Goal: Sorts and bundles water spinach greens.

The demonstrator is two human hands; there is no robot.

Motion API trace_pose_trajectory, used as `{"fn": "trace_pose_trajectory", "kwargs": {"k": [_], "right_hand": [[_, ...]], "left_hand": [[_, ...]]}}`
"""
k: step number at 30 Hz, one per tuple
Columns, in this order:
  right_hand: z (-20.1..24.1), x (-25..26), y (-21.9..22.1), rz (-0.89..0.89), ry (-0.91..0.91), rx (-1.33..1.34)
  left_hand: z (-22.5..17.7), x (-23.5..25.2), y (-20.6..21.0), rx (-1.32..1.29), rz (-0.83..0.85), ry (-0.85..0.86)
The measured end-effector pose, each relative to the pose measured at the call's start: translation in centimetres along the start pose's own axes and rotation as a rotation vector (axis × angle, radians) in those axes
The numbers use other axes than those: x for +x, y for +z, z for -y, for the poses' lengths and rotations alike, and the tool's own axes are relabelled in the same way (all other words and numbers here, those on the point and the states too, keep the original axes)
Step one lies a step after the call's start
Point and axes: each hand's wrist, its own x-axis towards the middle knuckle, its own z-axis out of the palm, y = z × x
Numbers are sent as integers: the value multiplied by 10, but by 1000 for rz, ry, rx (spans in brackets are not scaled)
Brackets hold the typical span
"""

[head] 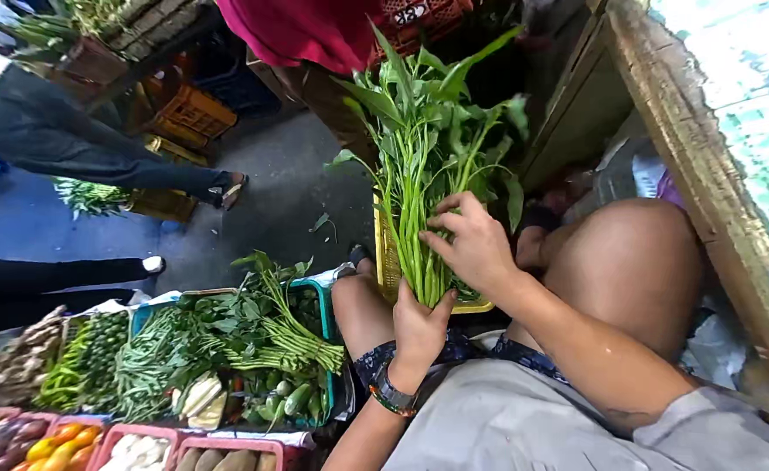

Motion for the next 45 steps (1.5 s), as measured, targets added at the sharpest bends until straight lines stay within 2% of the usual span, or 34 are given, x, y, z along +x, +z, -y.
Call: {"fn": "trace_pose_trajectory", "kwargs": {"k": [4,8,11,13,15,17,19,20,23,24,26,29,31,36,39,42,45], "right_hand": [[2,-6,16,-93,-154,38],[3,-7,16,-33,-157,98],[-1,-7,13,62,-127,223],[6,-5,7,190,-81,260],[12,-7,5,296,-150,255],[11,-7,3,264,-181,357],[6,-2,-5,257,-86,384],[1,2,-9,323,8,308],[-9,15,-9,682,262,-100],[-8,15,-7,729,302,-185],[-3,9,-6,563,212,-140],[6,4,1,207,-138,139],[12,2,10,120,-227,159],[7,-6,14,34,-98,-80],[11,-3,7,85,-56,-104],[8,0,4,207,-57,-26],[4,1,6,192,-163,-77]], "left_hand": [[-8,6,-3,-143,45,-28],[-12,14,-9,-173,54,-43],[-11,16,-13,-149,46,-28],[-11,18,-16,-142,26,-34],[-15,24,-22,-103,-10,-42],[-24,30,-32,-38,-43,-54],[-28,35,-41,33,-87,-106],[-27,37,-45,46,-107,-123],[-15,35,-54,-12,-158,-94],[-11,33,-55,-35,-168,-63],[-5,29,-53,-67,-171,3],[0,23,-45,-97,-168,95],[5,19,-37,-118,-159,112],[8,16,-23,-159,-151,139],[7,17,-19,-142,-155,136],[10,14,-17,-99,-132,123],[13,12,-14,-104,-128,135]]}}
